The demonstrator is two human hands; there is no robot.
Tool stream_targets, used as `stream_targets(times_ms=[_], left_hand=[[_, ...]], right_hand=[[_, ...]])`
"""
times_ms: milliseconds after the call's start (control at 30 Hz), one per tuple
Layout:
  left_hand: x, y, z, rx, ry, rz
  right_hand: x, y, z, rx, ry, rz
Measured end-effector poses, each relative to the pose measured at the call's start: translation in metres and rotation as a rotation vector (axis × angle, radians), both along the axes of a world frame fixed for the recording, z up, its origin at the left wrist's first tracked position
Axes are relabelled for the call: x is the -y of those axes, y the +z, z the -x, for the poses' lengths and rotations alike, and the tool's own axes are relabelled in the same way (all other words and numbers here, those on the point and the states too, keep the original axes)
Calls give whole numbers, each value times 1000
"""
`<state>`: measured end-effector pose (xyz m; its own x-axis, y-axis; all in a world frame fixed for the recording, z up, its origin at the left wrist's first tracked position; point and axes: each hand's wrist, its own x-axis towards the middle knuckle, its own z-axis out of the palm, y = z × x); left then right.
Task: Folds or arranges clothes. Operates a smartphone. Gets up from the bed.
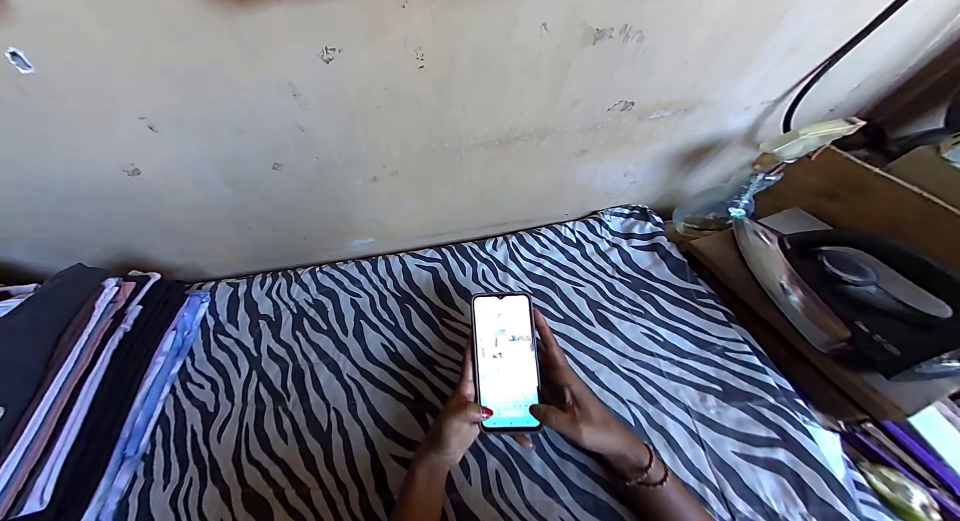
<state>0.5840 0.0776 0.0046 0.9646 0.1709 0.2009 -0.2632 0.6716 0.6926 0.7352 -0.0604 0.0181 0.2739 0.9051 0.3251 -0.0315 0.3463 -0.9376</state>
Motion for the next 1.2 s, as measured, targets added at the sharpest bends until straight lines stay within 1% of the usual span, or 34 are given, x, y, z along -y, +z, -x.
stream_targets(times_ms=[100, 233, 333, 400, 500, 533, 667, 767, 800, 900, 1067, 1133, 1200], left_hand=[[0, -2, -1, 2, -10, 9], [0, -2, 0, 25, -7, 21], [0, -2, 0, 38, -20, 34], [1, 4, 0, -34, 10, 19], [7, 17, 0, -245, 79, -23], [7, 17, -1, -261, 80, -33], [4, 8, 0, -129, 39, -31], [4, 4, 0, -83, 33, -52], [4, 3, -1, -79, 33, -47], [2, 2, -1, -78, 32, -17], [3, 2, 1, -40, 32, -24], [3, 2, 1, -43, 37, -34], [3, 2, 1, -43, 36, -31]], right_hand=[[0, 2, 0, -12, 6, 0], [-2, 0, 0, 35, 15, -15], [-1, -1, 2, 69, -36, 6], [-2, 0, 3, 92, -63, 30], [-1, -2, 1, 69, -38, 12], [-1, -2, 1, 77, -39, 13], [-5, -2, 9, 114, -152, 23], [-11, -4, 16, 113, -270, 24], [-11, -3, 16, 92, -274, 39], [-7, 4, 10, 10, -172, 69], [-2, 0, 3, 92, -72, 46], [-2, -2, 3, 192, -108, 69], [-1, 0, 3, 175, -103, 73]])
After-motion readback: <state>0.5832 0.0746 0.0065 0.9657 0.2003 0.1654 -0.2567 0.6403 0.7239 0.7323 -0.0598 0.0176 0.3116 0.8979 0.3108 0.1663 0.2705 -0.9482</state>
